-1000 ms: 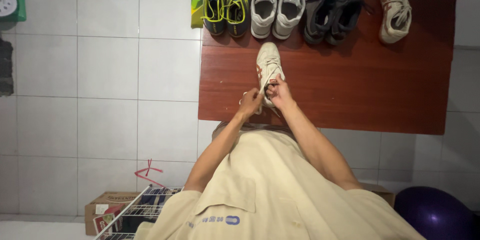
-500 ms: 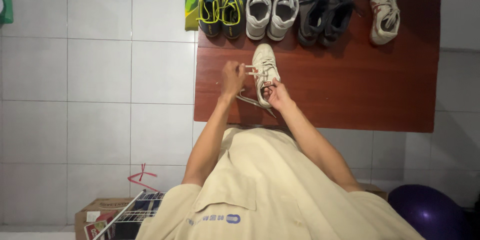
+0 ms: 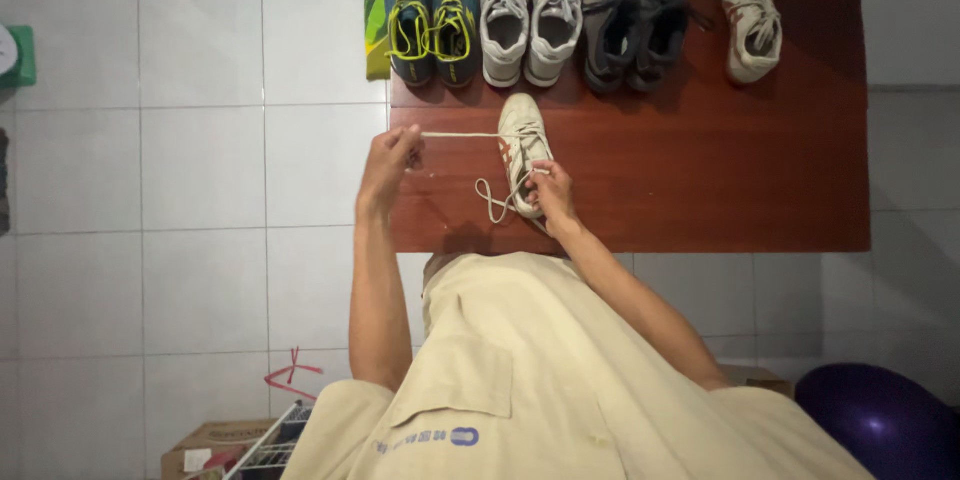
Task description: The person laces a white sneaker placed on a wooden table. They thread the laces through the eyelets, pull them tight, and tie a knot. The person then picks up the second shoe and places it next to the first.
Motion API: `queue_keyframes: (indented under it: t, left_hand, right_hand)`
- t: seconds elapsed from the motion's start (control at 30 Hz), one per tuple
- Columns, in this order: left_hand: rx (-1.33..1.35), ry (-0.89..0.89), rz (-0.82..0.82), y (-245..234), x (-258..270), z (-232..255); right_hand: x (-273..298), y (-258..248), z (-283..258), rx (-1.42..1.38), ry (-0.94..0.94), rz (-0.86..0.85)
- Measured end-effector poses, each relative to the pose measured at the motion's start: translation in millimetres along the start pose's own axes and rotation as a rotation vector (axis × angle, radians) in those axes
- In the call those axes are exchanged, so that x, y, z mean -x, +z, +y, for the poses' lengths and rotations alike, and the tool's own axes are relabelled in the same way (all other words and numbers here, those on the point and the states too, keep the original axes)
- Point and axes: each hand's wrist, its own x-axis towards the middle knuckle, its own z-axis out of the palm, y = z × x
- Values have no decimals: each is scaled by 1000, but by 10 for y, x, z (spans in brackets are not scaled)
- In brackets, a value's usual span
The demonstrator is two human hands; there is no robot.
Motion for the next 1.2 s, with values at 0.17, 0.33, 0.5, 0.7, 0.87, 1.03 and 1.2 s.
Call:
queue_keyframes:
  t: [0.17, 0.33, 0.5, 0.7, 0.87, 1.03, 1.2]
  left_hand:
    - [-238, 217, -136, -162, 426, 531]
    - [-453, 158, -190, -61, 858, 1036]
    - [-280, 219, -112, -102, 981, 1306]
    - [-72, 183, -9, -240, 680, 1234]
    - [167, 214, 45, -105, 364, 1333]
    - [146, 272, -32, 166, 92, 1405]
    - [317, 368, -70, 170, -46, 1431]
  right_hand:
    - [176, 237, -317, 19, 25, -268]
    - [315, 577, -636, -18, 122, -555]
    - [-58, 659, -323, 293, -96, -293]
    - [-452, 600, -299, 939, -412, 5]
    - [-605, 754, -414, 1044, -275, -6]
    - [-737, 716, -268, 776, -271, -32]
    - [-773, 385, 99, 454, -297, -126]
